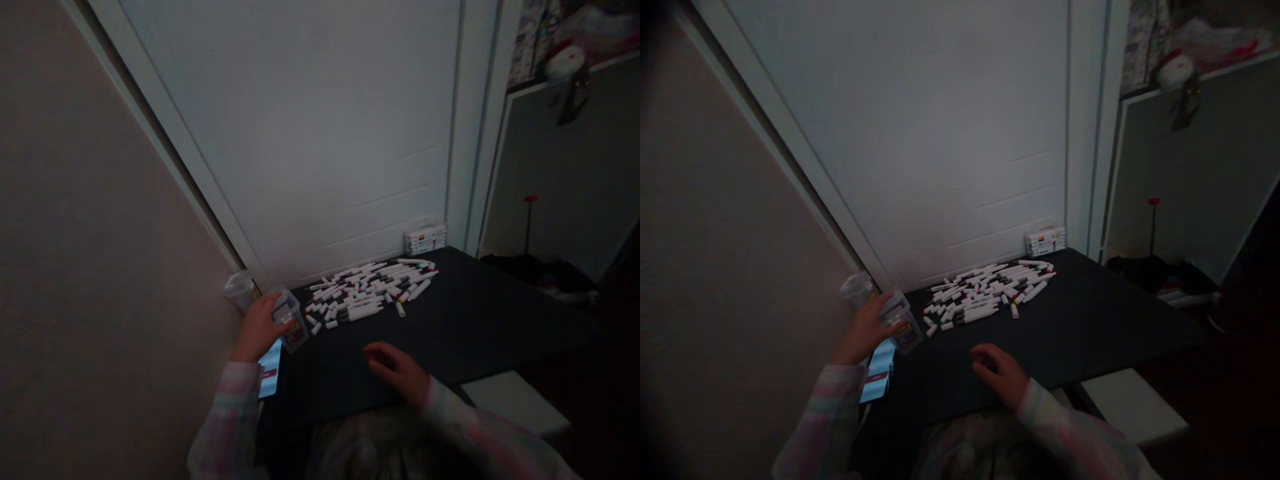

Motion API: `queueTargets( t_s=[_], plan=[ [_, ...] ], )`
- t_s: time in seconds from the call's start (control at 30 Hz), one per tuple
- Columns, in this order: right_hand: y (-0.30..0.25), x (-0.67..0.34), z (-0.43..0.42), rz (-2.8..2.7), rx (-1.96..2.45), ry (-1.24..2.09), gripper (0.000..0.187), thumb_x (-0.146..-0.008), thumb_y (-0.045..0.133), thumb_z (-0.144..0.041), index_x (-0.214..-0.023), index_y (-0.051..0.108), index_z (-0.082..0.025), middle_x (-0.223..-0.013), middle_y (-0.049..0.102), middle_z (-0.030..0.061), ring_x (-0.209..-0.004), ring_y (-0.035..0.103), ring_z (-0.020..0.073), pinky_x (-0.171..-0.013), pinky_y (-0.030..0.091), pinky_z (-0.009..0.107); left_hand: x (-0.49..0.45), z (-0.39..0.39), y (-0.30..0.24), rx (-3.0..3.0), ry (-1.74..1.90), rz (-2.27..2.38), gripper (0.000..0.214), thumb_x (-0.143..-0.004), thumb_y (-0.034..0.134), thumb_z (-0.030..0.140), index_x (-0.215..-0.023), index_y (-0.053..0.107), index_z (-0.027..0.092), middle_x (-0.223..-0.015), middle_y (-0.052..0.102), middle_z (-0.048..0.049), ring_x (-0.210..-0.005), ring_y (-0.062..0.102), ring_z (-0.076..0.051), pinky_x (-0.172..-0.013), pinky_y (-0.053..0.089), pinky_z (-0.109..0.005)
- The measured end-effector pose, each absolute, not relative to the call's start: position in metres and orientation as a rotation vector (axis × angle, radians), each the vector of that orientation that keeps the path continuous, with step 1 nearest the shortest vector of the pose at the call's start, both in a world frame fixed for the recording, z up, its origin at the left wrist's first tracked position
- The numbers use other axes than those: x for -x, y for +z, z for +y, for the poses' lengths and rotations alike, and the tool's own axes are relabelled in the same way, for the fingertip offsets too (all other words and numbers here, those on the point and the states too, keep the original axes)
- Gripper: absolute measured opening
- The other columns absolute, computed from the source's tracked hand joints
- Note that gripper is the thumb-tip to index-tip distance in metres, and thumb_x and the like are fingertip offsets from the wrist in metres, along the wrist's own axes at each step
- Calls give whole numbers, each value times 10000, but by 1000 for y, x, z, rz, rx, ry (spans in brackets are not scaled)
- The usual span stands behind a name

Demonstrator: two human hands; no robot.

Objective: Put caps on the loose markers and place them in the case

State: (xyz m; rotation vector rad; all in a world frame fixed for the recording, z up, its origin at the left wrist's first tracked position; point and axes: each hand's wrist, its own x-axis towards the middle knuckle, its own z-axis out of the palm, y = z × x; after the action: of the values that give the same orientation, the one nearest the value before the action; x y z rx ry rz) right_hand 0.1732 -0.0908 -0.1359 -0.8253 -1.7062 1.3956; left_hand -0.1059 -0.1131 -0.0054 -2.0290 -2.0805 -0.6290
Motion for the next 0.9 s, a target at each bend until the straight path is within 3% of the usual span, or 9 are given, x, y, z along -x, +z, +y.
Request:
queueTargets(
  t_s=[0.47,0.9],
  plan=[
    [-133,-171,-91,-1693,879,1425,454,-681,569,-565,-907,619,-174,-928,644,101,-894,592,259,-840,454,416,132,-79,-8,2097,-596,-2076,573,-650,624,357,-1174,494,164,-1156,553,-132,-1081,513,-279,-933,391,-416],
    [-127,-173,-91,-1732,921,1414,459,-676,548,-563,-890,616,-162,-908,640,109,-889,583,262,-833,445,404,138,-86,-12,2096,-514,-2072,602,-693,573,457,-1204,490,151,-1274,474,-171,-1183,431,-310,-981,336,-473]
  ],
)
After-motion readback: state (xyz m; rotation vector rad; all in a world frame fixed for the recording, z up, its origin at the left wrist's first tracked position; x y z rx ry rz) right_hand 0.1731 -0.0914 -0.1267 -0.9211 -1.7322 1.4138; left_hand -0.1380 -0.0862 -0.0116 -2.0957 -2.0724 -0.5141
